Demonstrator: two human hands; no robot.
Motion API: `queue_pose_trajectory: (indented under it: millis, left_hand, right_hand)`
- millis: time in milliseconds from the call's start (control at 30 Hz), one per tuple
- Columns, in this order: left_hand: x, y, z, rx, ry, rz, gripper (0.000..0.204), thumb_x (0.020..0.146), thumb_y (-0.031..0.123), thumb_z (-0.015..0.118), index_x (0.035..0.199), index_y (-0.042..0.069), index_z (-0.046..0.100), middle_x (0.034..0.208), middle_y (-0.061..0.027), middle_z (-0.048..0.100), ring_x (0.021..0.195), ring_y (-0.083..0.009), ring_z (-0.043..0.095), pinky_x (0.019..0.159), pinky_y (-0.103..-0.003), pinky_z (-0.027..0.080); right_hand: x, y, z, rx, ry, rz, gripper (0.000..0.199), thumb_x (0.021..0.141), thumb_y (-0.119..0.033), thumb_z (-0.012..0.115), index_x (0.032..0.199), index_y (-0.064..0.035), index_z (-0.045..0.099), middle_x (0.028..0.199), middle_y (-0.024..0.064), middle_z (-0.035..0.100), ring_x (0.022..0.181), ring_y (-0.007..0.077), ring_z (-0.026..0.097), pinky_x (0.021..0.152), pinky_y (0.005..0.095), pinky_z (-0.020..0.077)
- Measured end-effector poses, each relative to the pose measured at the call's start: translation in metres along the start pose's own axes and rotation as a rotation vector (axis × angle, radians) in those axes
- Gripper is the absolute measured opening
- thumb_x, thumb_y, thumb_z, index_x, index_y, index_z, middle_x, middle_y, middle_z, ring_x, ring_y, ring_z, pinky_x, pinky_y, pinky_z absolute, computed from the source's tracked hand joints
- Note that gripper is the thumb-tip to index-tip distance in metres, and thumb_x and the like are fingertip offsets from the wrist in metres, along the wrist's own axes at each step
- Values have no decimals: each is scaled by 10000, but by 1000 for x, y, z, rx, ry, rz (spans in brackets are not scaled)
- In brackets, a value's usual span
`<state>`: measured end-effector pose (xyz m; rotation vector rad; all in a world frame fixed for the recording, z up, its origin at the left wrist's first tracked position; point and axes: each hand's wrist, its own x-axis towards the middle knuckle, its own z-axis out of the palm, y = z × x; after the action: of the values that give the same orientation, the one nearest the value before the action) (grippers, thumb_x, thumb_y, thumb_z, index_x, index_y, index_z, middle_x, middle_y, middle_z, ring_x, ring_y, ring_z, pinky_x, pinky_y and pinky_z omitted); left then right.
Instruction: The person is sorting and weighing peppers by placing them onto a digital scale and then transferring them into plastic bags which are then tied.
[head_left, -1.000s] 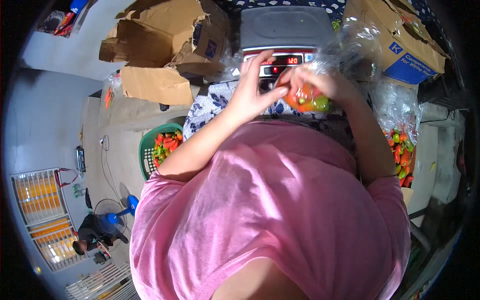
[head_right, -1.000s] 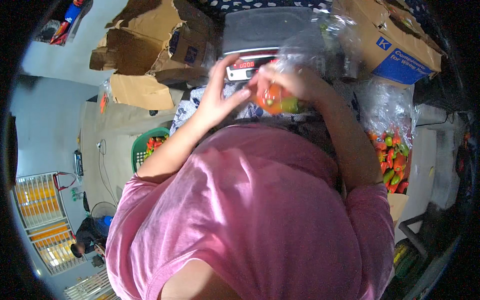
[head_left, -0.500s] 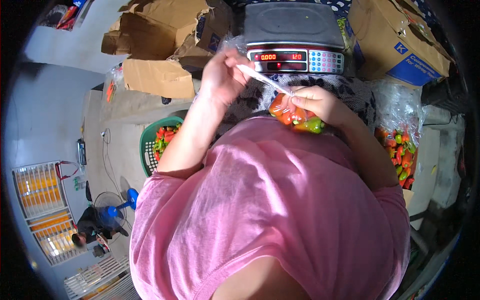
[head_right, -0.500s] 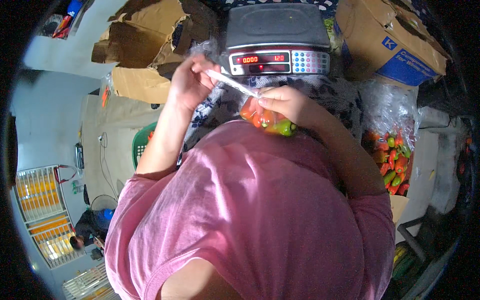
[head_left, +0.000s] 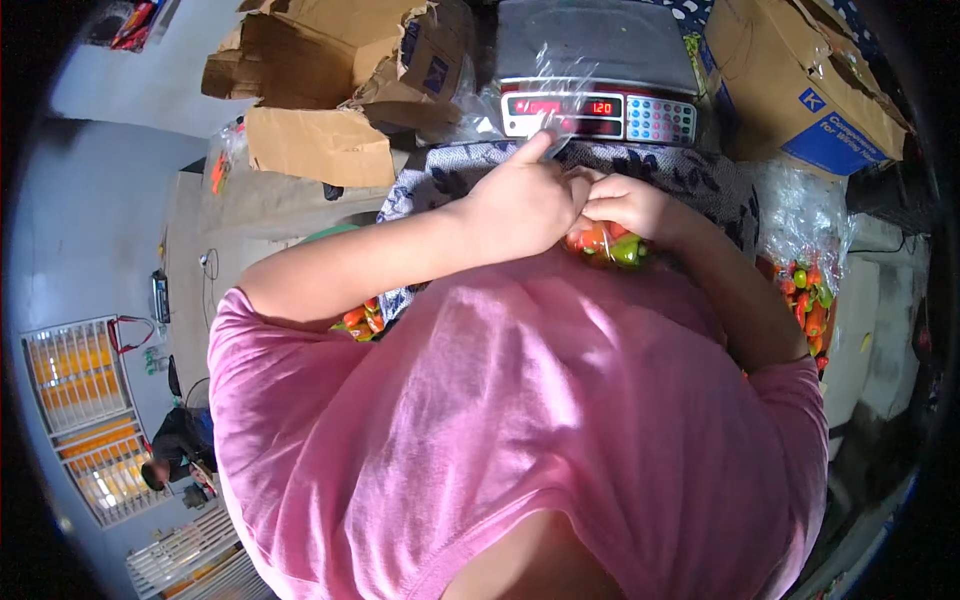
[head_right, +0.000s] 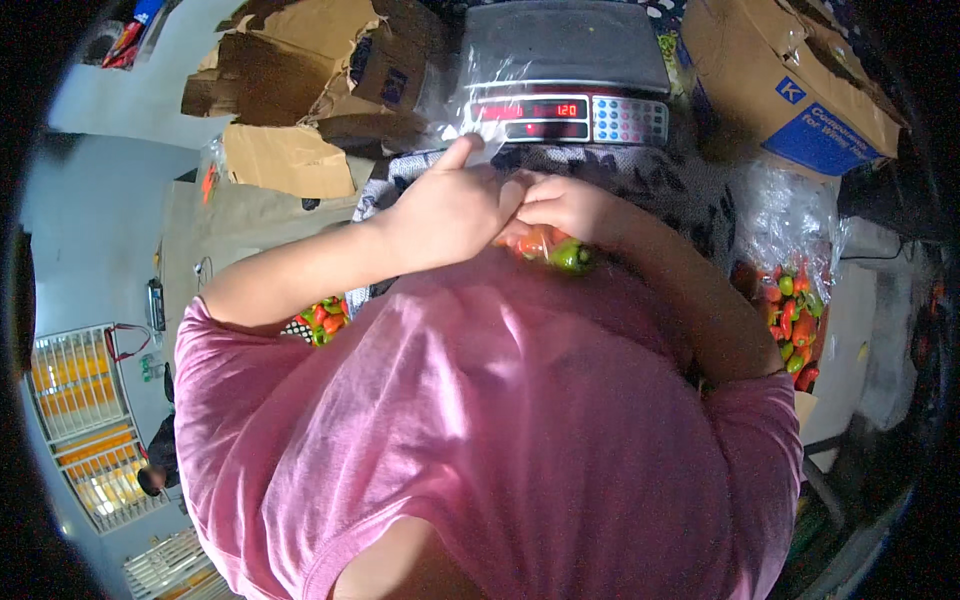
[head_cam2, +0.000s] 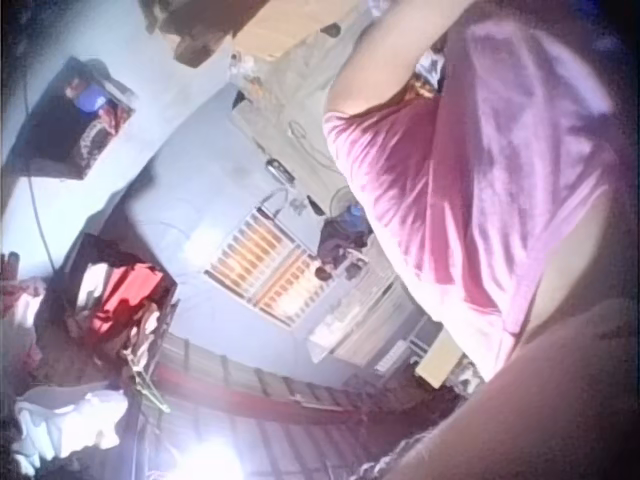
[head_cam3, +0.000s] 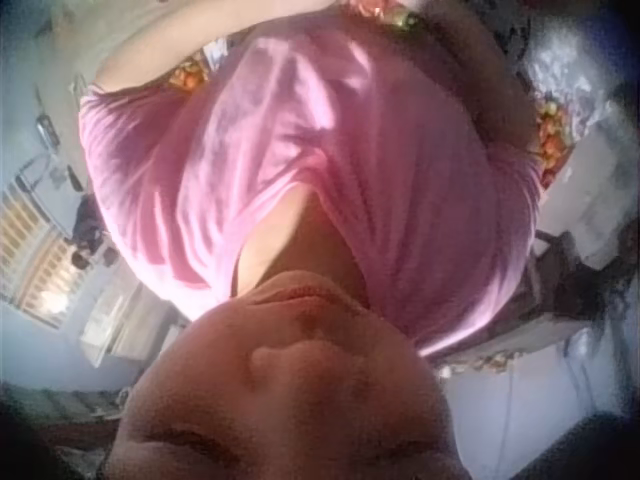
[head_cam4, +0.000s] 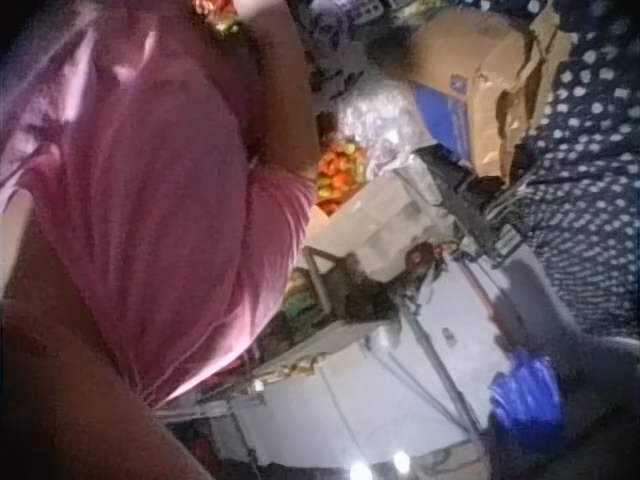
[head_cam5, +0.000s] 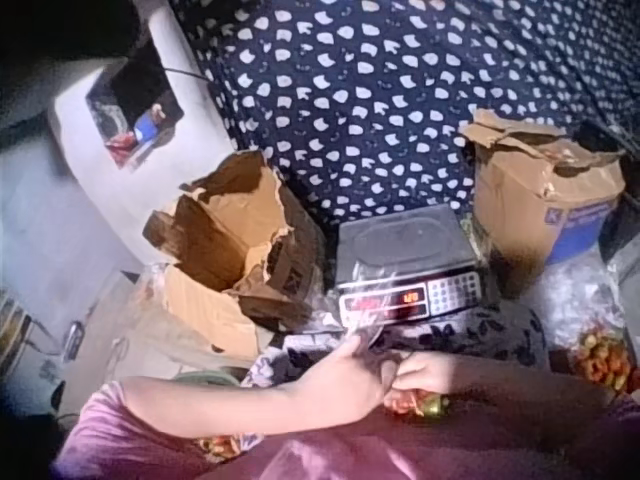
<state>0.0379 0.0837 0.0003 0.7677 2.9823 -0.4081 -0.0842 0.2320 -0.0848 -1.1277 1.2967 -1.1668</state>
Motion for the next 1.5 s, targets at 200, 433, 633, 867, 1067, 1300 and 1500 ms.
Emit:
queue_pose_trajectory:
  millis: [200, 433, 633, 867, 1067, 1300, 1500]
  left_hand:
    - [-6, -9, -23, -119, -21, 251, 112, 781, 194, 548, 845, 160, 633, 865, 57, 621, 947, -97, 568, 932, -391, 268]
    - [-29, -32, 32, -166, 349, 123, 63, 760, 216, 581, 818, 191, 589, 746, 82, 594, 793, -123, 527, 894, -443, 290]
    - [-63, 27, 81, -37, 208, -196, 92, 713, 227, 579, 789, 176, 576, 612, 57, 517, 608, -125, 550, 669, -363, 358]
    - [-32, 46, 46, -435, -187, -340, 130, 838, 141, 509, 765, 44, 554, 624, -62, 600, 598, -201, 617, 586, -291, 475]
    - [12, 62, 57, -2158, 421, -584, 319, 997, 283, 381, 810, 59, 511, 711, -9, 526, 653, -98, 466, 629, -237, 388]
    - [-2, 0, 88, -965, 663, -405, 181, 923, 198, 491, 893, 49, 590, 790, -68, 583, 851, -295, 573, 777, -403, 425]
    - [-28, -60, 59, -395, 578, -155, 79, 821, 191, 580, 791, 123, 554, 700, -39, 546, 690, -239, 561, 675, -328, 412]
  right_hand:
    - [7, 1, 11, -735, 31, -135, 261, 858, -270, 503, 942, -85, 667, 1110, 150, 563, 1129, 278, 448, 977, 555, 244]
    - [12, -29, -1, -731, -423, -5, 312, 890, -305, 559, 940, -27, 690, 1291, 135, 476, 1257, 260, 377, 1071, 353, 258]
    - [3, 3, 16, -188, -166, -186, 264, 930, -195, 530, 1132, -75, 653, 1449, 195, 290, 1361, 238, 252, 1072, 343, 257]
    - [24, -3, 38, -800, 432, -288, 112, 835, -118, 606, 829, -58, 701, 1255, 105, 467, 1117, 242, 440, 895, 322, 384]
    - [55, -8, 18, -176, 812, -389, 210, 898, -153, 551, 872, 25, 659, 918, 79, 600, 757, 149, 576, 640, 243, 433]
    - [27, -53, 25, 999, 280, -404, 250, 939, -192, 494, 1034, 7, 610, 1032, 98, 622, 986, 186, 583, 881, 332, 446]
    - [12, -52, -3, 171, 207, -239, 289, 946, -207, 476, 975, 18, 656, 970, 67, 661, 859, 133, 604, 766, 248, 468]
